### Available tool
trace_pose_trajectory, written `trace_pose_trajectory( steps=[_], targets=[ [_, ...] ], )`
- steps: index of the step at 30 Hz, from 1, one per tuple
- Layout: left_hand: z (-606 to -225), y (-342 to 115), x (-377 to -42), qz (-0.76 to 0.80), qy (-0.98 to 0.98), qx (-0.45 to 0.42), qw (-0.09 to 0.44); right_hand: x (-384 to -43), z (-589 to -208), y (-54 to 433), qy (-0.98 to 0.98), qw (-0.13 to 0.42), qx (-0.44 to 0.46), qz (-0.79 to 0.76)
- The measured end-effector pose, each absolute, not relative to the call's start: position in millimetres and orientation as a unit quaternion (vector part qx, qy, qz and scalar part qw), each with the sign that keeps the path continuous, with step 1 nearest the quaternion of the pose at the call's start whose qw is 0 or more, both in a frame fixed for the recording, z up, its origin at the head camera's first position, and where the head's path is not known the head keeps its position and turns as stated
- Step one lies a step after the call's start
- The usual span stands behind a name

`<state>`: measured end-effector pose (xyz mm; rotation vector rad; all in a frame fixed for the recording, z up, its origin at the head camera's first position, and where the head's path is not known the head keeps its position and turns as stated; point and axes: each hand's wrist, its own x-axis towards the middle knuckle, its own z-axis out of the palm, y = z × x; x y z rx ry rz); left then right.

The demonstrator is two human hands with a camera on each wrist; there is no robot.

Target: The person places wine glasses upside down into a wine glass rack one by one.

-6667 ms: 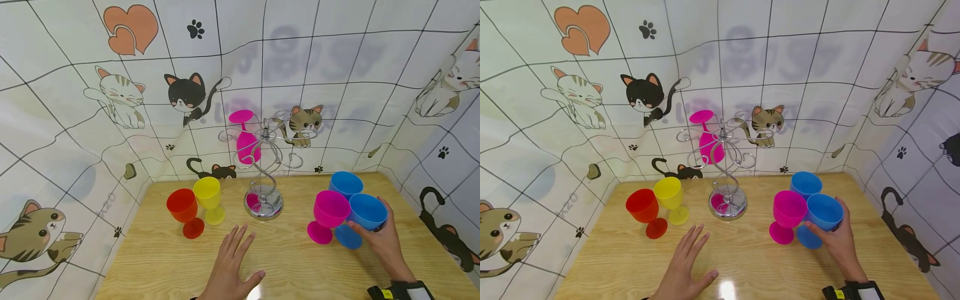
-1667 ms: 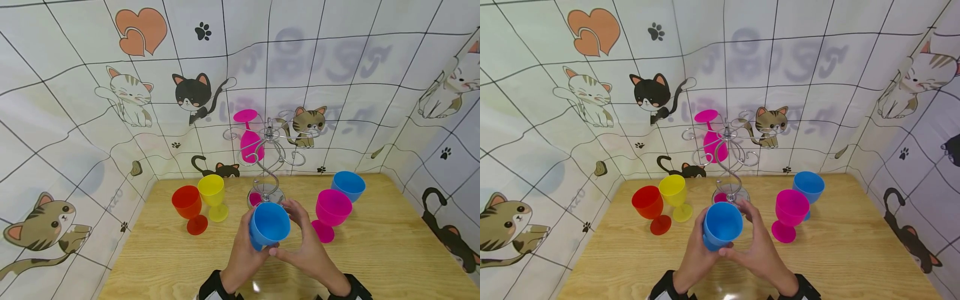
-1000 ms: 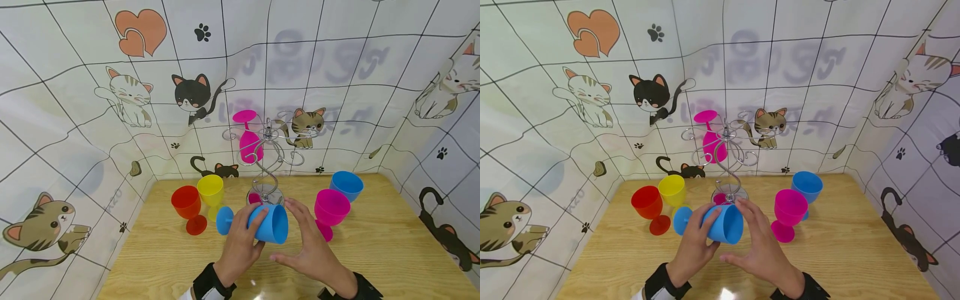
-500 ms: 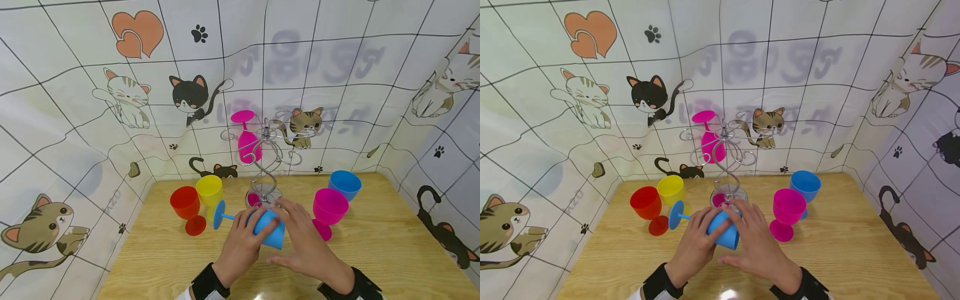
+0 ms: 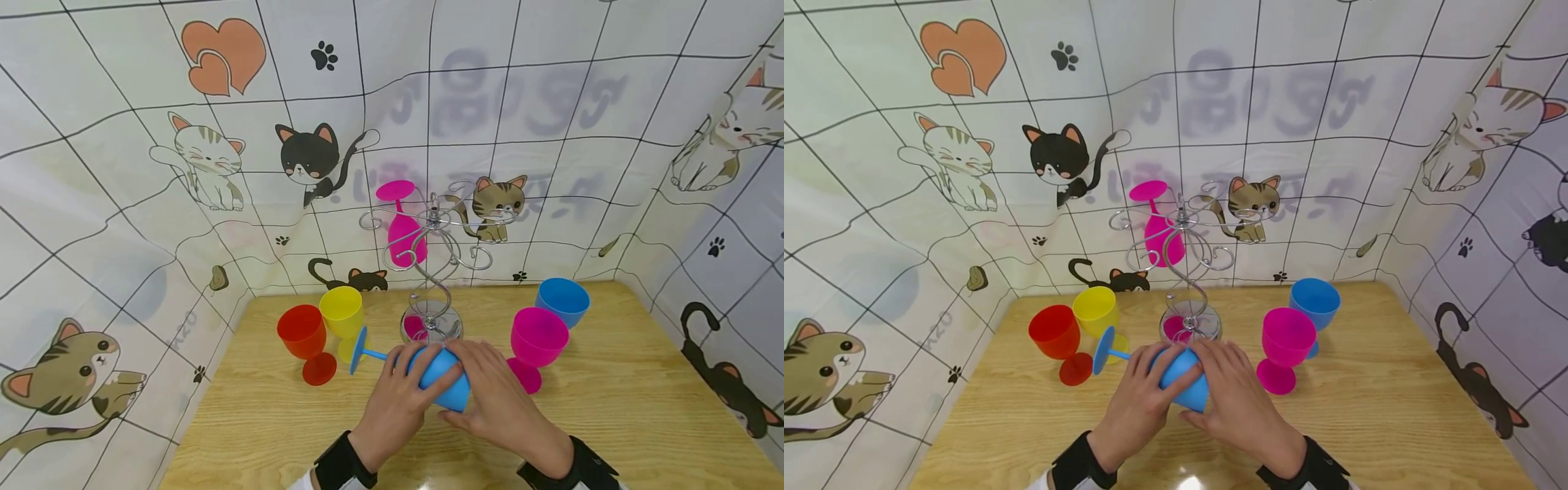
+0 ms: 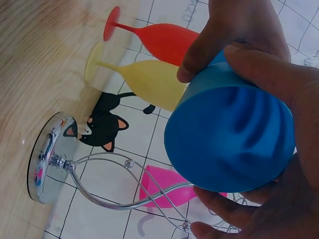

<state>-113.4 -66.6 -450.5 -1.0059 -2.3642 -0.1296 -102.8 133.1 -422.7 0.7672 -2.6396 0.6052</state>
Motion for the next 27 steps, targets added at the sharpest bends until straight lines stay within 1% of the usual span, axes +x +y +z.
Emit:
trace_pose_trajectory(
  steps=[5, 12, 21, 24, 27],
  targets=[
    [-452, -66, -114, -0.037, -0.882, -0.377, 0.282, -103, -427, 132, -0.925, 0.157, 0.257, 0.23],
    [-451, -67, -115, -0.038, -0.885, -0.376, 0.273, -104, -431, 131, -0.917, 0.167, 0.26, 0.251],
    [-446, -72, -115, -0.034, -0.88, -0.391, 0.267, -104, -435, 133, -0.916, 0.154, 0.239, 0.283],
    [-439, -77, -113, -0.059, -0.868, -0.397, 0.294, -105, -436, 135, -0.911, 0.171, 0.234, 0.293],
    [-430, -81, -110, -0.126, -0.834, -0.405, 0.353, -107, -437, 137, -0.905, 0.192, 0.233, 0.3]
  ],
)
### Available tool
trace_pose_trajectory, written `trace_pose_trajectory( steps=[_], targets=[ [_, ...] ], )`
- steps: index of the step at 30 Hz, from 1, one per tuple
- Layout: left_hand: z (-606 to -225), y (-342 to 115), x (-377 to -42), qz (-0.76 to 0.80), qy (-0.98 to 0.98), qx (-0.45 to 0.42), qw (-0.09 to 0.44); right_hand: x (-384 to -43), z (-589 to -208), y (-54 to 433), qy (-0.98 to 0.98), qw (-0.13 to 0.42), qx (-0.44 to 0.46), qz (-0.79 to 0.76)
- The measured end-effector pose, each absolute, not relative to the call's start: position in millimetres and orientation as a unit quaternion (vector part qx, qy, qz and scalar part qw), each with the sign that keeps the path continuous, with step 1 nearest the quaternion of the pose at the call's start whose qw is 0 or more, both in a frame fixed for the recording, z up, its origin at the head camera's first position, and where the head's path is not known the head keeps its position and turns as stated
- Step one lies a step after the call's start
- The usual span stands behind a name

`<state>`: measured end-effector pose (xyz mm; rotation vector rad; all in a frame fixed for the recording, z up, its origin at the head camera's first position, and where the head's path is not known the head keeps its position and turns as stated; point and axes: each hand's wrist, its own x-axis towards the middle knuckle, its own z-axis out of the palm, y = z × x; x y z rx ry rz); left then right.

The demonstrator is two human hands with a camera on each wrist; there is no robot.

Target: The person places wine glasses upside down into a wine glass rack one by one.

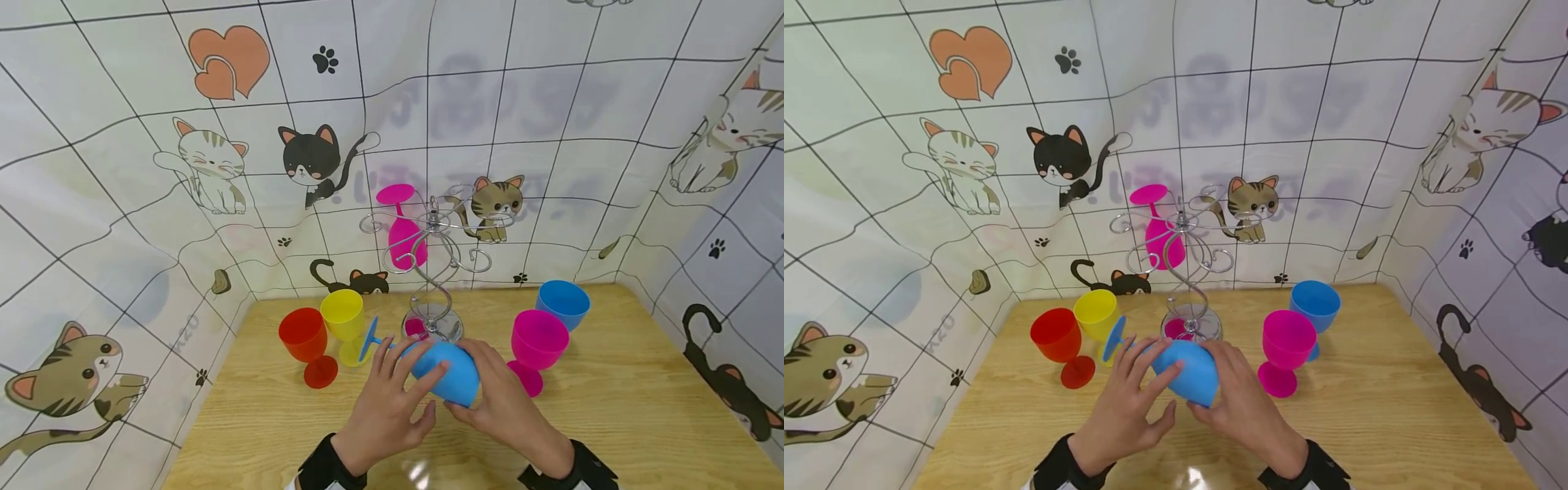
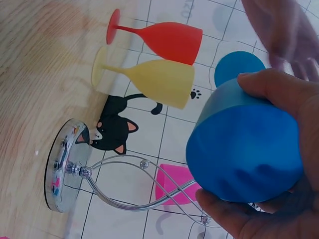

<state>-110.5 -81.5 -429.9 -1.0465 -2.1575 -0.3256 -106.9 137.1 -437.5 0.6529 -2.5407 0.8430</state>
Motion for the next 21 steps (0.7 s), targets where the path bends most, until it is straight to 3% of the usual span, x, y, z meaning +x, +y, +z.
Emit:
trace_pose_trajectory(
  steps=[6, 10, 14, 21],
  targets=[
    [-419, -88, -111, -0.286, -0.746, -0.379, 0.466, -107, -438, 137, -0.896, 0.194, 0.209, 0.342],
    [-417, -94, -111, -0.382, -0.711, -0.34, 0.483, -106, -439, 137, -0.887, 0.196, 0.189, 0.373],
    [-419, -99, -111, -0.512, -0.688, -0.288, 0.426, -104, -441, 135, -0.873, 0.21, 0.169, 0.406],
    [-433, -94, -118, -0.707, -0.642, -0.177, 0.238, -100, -444, 128, -0.851, 0.232, 0.154, 0.445]
  ],
)
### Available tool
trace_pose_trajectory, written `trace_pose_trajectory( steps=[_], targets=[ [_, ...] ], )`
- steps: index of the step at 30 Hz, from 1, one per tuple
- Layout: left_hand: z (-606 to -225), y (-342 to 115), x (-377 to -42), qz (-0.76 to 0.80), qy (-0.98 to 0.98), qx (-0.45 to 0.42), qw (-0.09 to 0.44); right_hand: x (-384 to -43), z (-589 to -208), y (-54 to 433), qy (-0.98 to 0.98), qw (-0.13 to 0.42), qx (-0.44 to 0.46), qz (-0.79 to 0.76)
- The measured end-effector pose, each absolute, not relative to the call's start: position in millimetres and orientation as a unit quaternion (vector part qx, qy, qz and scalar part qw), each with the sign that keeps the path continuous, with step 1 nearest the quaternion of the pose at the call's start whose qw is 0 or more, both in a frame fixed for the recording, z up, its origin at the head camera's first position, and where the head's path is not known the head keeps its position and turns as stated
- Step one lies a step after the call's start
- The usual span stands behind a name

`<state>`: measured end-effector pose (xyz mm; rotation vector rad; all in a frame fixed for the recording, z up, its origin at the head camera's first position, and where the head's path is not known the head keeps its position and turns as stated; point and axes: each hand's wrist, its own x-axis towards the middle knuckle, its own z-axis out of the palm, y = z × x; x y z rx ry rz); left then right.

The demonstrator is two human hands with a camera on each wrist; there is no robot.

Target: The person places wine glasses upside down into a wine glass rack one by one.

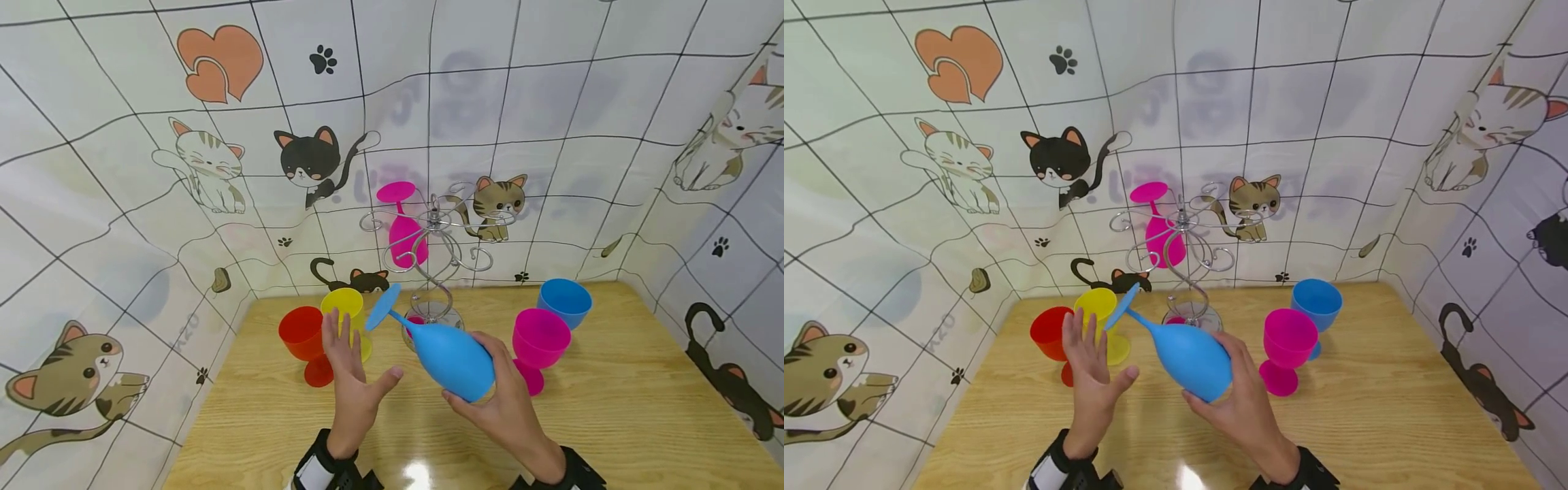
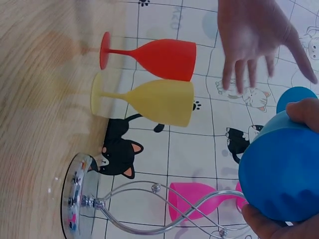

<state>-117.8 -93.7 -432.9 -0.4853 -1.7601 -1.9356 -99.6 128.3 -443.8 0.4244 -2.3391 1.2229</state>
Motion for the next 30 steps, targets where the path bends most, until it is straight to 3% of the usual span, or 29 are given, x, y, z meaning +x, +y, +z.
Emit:
trace_pose_trajectory(
  steps=[8, 11, 15, 22, 30],
  targets=[
    [-448, -80, -119, -0.782, -0.601, -0.161, -0.038, -97, -451, 117, -0.842, 0.24, 0.165, 0.455],
    [-449, -73, -115, -0.787, -0.588, -0.153, -0.106, -96, -455, 113, -0.842, 0.251, 0.184, 0.44],
    [-450, -66, -110, -0.785, -0.589, -0.143, -0.129, -97, -457, 110, -0.841, 0.266, 0.201, 0.426],
    [-452, -59, -105, -0.787, -0.598, -0.097, -0.117, -98, -460, 108, -0.844, 0.28, 0.214, 0.405],
    [-455, -57, -105, -0.797, -0.59, -0.078, -0.107, -97, -461, 105, -0.851, 0.247, 0.203, 0.416]
  ],
)
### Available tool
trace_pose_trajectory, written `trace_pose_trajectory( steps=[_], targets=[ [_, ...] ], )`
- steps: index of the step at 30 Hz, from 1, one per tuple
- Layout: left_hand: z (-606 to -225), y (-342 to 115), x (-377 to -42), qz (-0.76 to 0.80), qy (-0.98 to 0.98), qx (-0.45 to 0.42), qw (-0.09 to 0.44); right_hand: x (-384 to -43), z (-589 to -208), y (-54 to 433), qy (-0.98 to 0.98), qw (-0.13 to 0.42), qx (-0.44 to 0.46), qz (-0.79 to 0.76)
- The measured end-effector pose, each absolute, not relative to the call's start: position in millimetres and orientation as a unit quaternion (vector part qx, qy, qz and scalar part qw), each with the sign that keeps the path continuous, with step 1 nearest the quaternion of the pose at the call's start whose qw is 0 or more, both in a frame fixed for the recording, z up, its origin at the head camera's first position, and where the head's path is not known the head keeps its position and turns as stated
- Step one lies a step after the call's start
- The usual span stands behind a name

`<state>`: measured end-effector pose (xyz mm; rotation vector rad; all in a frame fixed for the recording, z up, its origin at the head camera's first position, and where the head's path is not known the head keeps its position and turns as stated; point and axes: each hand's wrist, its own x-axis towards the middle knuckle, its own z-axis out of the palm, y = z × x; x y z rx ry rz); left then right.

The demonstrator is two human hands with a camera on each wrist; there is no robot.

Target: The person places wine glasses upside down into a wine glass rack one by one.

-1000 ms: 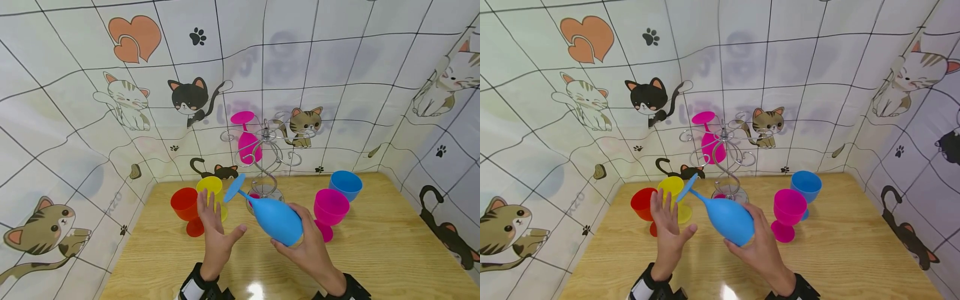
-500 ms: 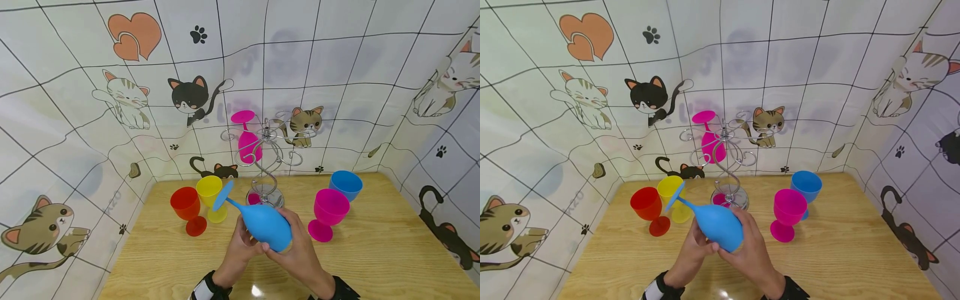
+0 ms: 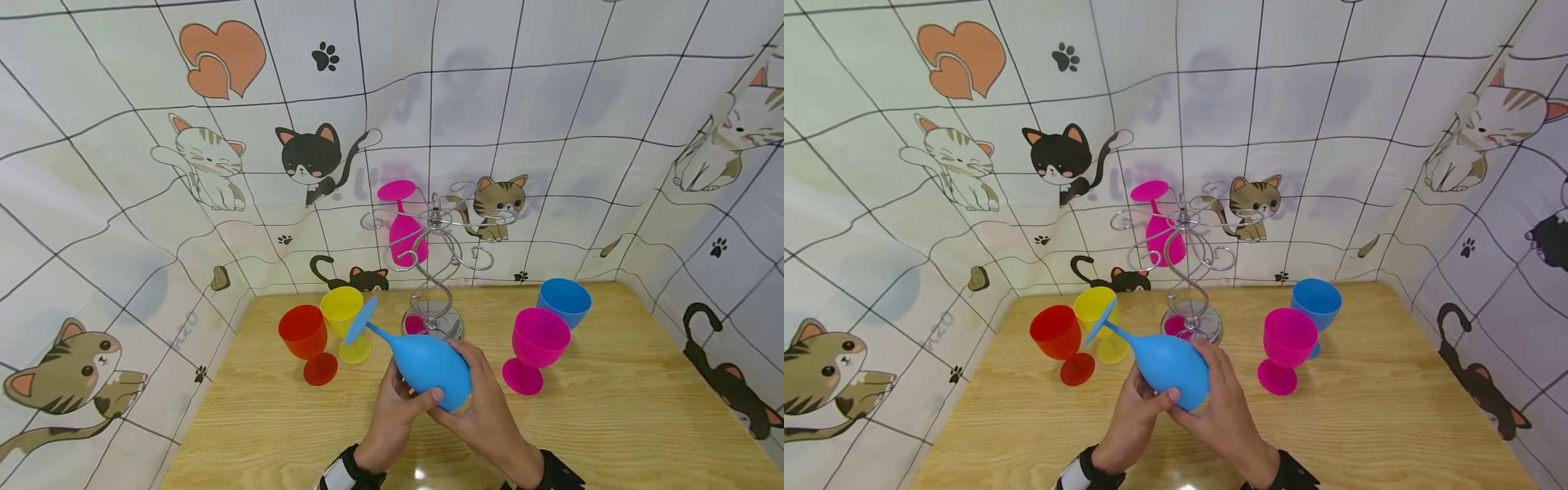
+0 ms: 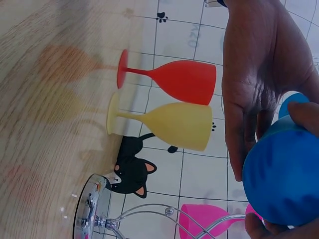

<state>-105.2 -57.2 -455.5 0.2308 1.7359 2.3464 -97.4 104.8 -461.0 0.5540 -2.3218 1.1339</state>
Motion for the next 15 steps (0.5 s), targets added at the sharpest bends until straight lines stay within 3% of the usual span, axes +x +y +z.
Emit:
trace_pose_trajectory(
  steps=[5, 15],
  targets=[
    [-457, -61, -105, 0.797, 0.592, 0.077, 0.097, -95, -458, 104, -0.855, 0.214, 0.205, 0.426],
    [-456, -69, -112, 0.762, 0.639, 0.093, 0.049, -88, -442, 110, -0.856, 0.209, 0.217, 0.42]
  ],
)
